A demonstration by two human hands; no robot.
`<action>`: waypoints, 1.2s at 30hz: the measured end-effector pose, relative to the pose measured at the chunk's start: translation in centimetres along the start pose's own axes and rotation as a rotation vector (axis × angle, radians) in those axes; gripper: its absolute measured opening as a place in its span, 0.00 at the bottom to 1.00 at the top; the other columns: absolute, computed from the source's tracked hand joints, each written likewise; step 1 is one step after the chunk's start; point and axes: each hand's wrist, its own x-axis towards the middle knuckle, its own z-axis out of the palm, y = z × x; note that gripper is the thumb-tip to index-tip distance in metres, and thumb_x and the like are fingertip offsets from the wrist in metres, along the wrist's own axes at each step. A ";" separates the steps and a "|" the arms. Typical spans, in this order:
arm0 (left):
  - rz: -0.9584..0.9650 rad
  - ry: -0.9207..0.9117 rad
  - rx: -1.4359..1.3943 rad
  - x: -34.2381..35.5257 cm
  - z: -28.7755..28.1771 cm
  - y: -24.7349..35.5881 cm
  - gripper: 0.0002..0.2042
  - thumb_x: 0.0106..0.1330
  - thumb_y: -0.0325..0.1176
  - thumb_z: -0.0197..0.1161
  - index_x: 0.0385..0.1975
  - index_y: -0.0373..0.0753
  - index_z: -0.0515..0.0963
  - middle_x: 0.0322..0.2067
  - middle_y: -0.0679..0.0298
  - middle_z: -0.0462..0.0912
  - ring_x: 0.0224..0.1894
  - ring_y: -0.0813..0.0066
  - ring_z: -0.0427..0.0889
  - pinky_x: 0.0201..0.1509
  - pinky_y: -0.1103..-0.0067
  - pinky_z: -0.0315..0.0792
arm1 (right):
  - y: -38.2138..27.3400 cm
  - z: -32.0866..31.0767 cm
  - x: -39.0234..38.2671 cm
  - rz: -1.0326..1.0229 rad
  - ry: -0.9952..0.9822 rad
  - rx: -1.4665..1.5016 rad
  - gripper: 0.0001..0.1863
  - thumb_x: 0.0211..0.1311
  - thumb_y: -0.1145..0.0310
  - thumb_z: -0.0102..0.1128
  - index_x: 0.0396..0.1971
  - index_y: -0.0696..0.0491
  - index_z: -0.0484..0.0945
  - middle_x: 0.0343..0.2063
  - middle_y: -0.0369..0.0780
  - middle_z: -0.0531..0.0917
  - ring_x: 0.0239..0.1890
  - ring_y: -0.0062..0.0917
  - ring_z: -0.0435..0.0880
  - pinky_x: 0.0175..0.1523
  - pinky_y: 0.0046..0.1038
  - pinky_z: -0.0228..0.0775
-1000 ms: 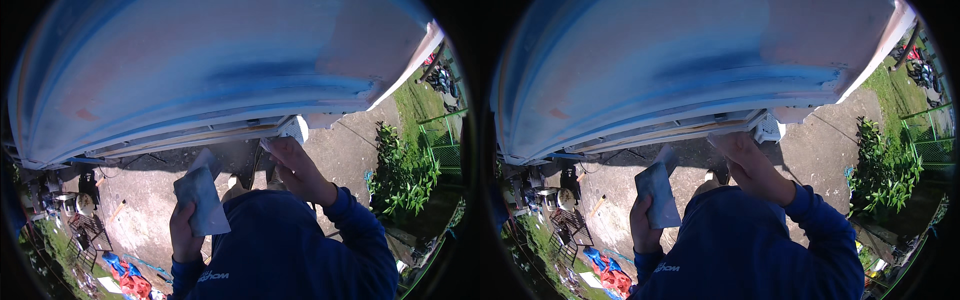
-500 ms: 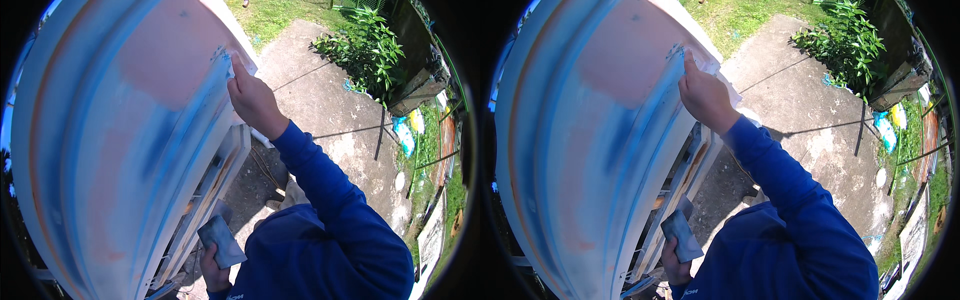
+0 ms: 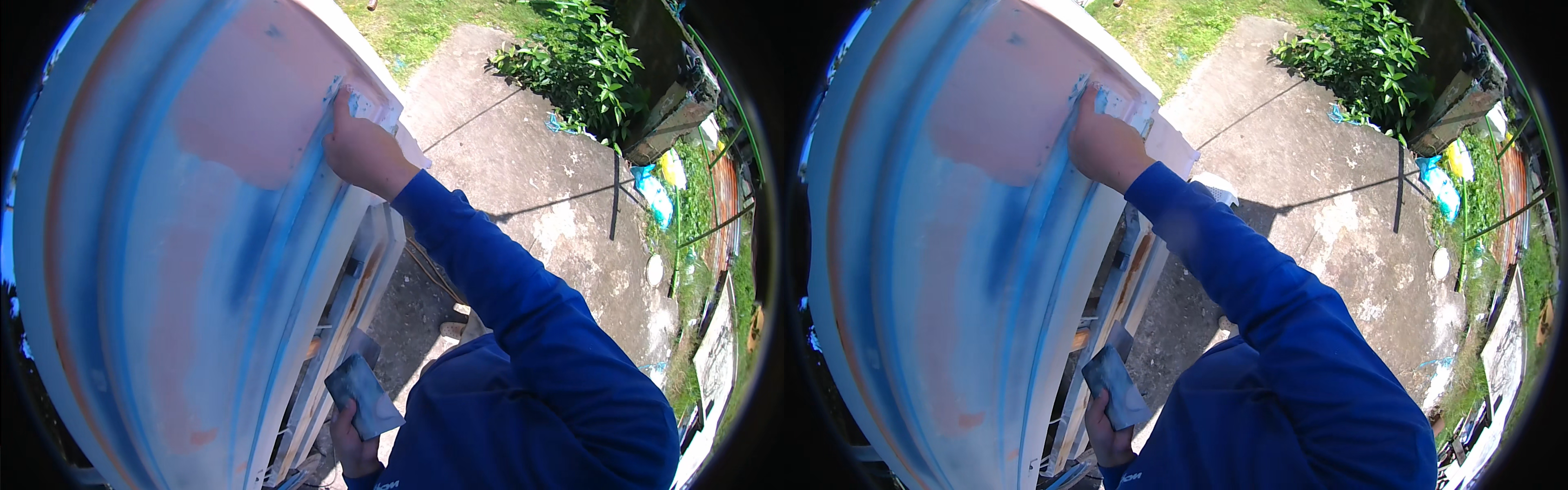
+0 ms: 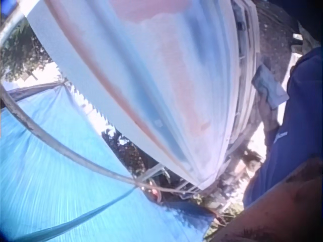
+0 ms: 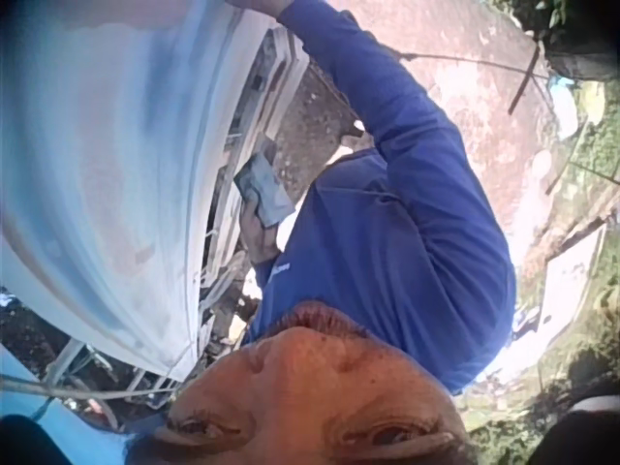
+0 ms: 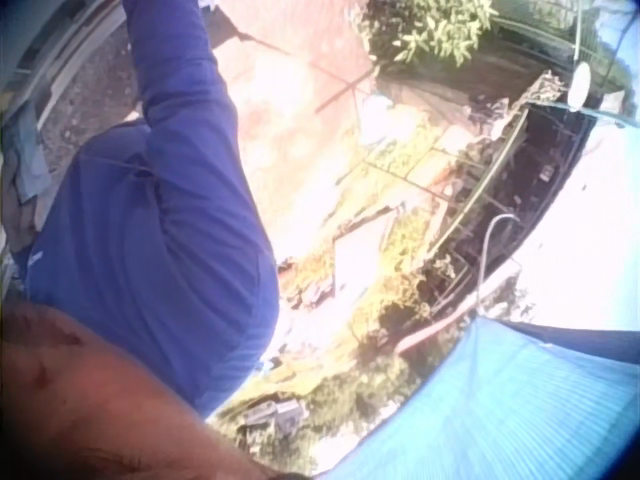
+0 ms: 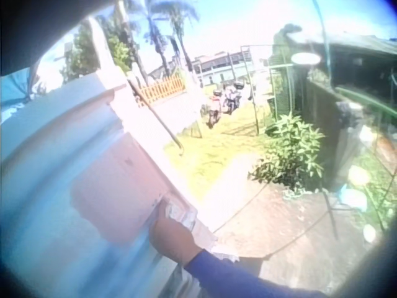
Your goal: The person sands the surface of a large, curved car part using a sanding block. They repeatedly rub the block over the surface, occasionally pausing to touch and feel the area with their fingers to check the texture.
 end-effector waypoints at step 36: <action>0.029 0.078 0.093 -0.4 1.2 0.0 0.22 0.72 0.29 0.55 0.65 0.34 0.64 0.54 0.53 0.79 0.54 0.59 0.82 0.58 0.63 0.77 | 1.6 1.0 -3.7 -0.139 0.042 0.194 0.34 0.65 0.67 0.44 0.72 0.52 0.59 0.23 0.52 0.83 0.29 0.46 0.84 0.41 0.41 0.76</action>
